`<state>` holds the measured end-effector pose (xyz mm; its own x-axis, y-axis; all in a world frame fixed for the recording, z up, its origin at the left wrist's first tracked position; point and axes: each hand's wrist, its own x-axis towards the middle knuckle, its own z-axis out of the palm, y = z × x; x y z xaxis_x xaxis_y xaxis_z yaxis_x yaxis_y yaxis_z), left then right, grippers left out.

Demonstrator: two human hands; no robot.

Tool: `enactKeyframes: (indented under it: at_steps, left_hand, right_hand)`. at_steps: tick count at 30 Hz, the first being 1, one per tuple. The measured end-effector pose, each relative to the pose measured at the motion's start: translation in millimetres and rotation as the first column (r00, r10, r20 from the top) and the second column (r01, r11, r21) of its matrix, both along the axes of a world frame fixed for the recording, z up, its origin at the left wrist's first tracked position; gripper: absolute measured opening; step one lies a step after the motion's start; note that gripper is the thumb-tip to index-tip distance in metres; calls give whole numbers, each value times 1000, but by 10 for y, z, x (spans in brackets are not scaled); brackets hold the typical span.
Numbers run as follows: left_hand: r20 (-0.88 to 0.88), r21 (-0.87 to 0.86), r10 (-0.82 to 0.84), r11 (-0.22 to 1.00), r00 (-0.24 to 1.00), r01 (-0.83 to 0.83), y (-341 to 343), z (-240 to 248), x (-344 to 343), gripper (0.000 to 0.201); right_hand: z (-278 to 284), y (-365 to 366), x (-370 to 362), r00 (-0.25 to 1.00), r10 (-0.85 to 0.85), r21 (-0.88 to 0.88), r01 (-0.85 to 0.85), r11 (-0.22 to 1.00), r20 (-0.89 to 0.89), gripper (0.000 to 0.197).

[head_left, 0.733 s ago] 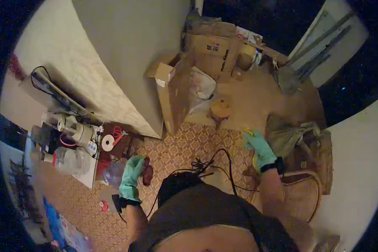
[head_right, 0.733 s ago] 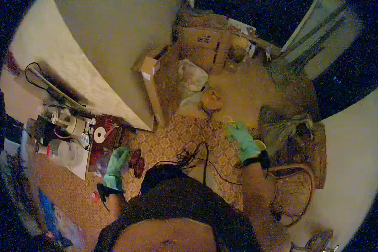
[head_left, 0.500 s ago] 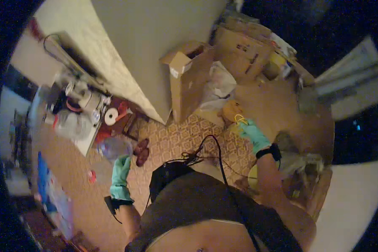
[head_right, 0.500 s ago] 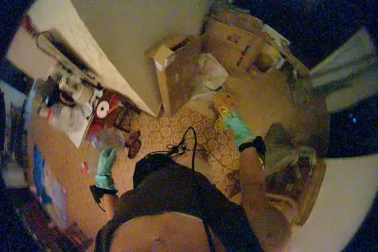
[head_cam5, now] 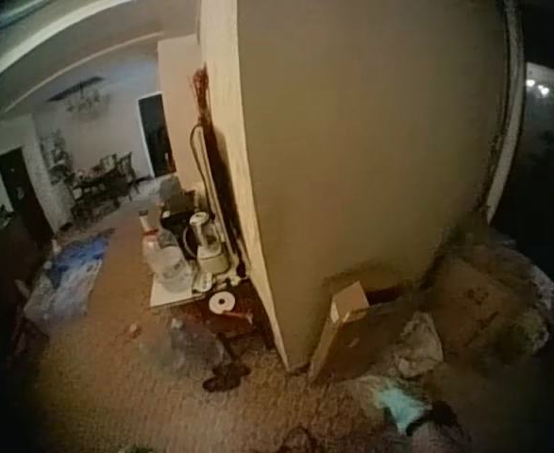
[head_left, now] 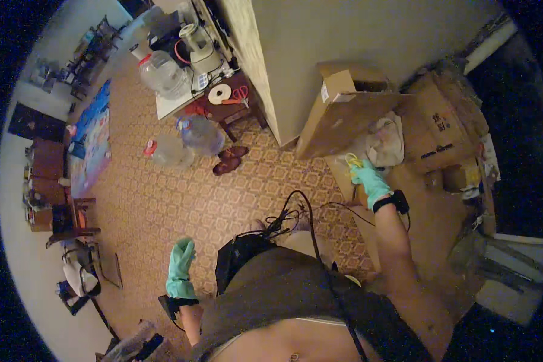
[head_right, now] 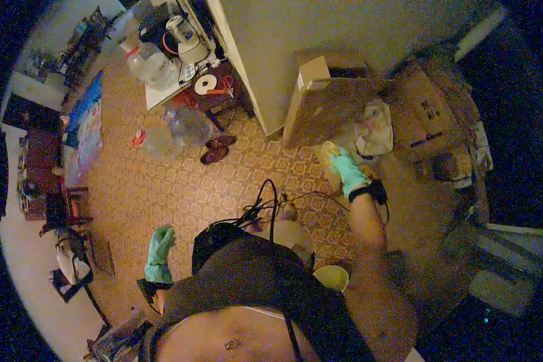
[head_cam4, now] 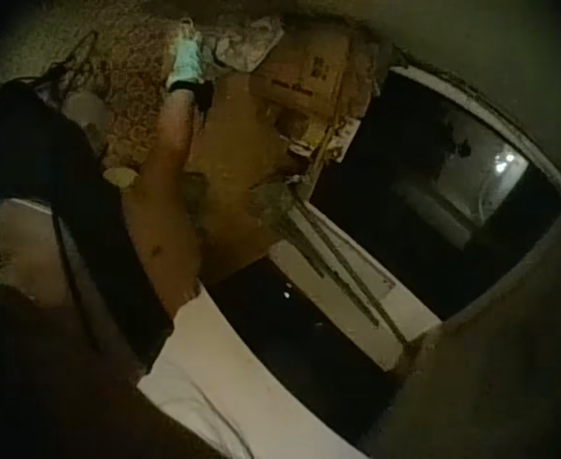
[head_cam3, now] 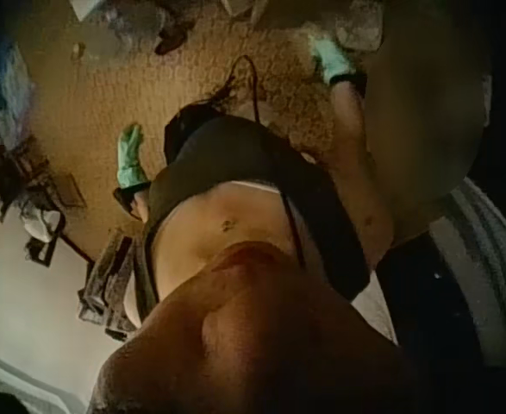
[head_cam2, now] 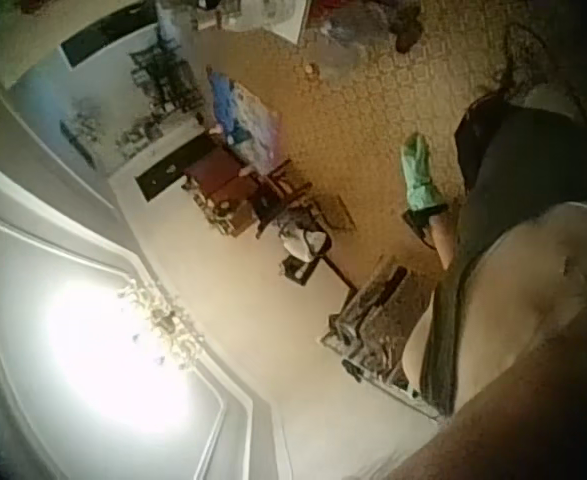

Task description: Cleaning the toilet and bathroom walls with spray and a cloth.

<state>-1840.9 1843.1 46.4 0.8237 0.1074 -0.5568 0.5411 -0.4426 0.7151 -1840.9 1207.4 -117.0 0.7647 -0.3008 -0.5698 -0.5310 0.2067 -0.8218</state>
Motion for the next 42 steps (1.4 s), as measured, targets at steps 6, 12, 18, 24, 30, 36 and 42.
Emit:
enactKeyframes:
  at_steps: [6,12,18,24,30,36,42]
  left_hand:
    - [30,-70,36,997,999,-34,-147,-107,-565,25]
    - [-141,-233,14,971,990,-47,429,-653,-240,19]
    - [-202,-234,-265,948,943,216,-352,-936,547,18]
    - [-84,-205,-326,931,942,303,-1859,-743,1010,22]
    - [-56,-222,-441,880,896,419,-2338,-929,1120,27]
    - [-40,-161,-545,830,837,533,-2406,-1142,1371,29]
    - [-34,-64,-551,834,834,548,-2541,-708,1099,29]
  right_hand:
    - [-165,94,422,989,-1,31,-4,1000,148,11]
    - [158,-27,1,922,247,-423,-359,832,-296,28]
    - [-507,-816,-1582,902,-205,-331,74,941,-380,34]
    - [-457,-1269,-2817,835,-410,-440,233,867,-367,30]
    - [-570,-1130,-3421,782,-496,-488,287,824,-377,27]
    - [-824,-1069,-3541,813,-449,-569,183,802,-371,24]
    - [-1141,-1306,-3118,915,-239,-778,-115,618,-325,22]
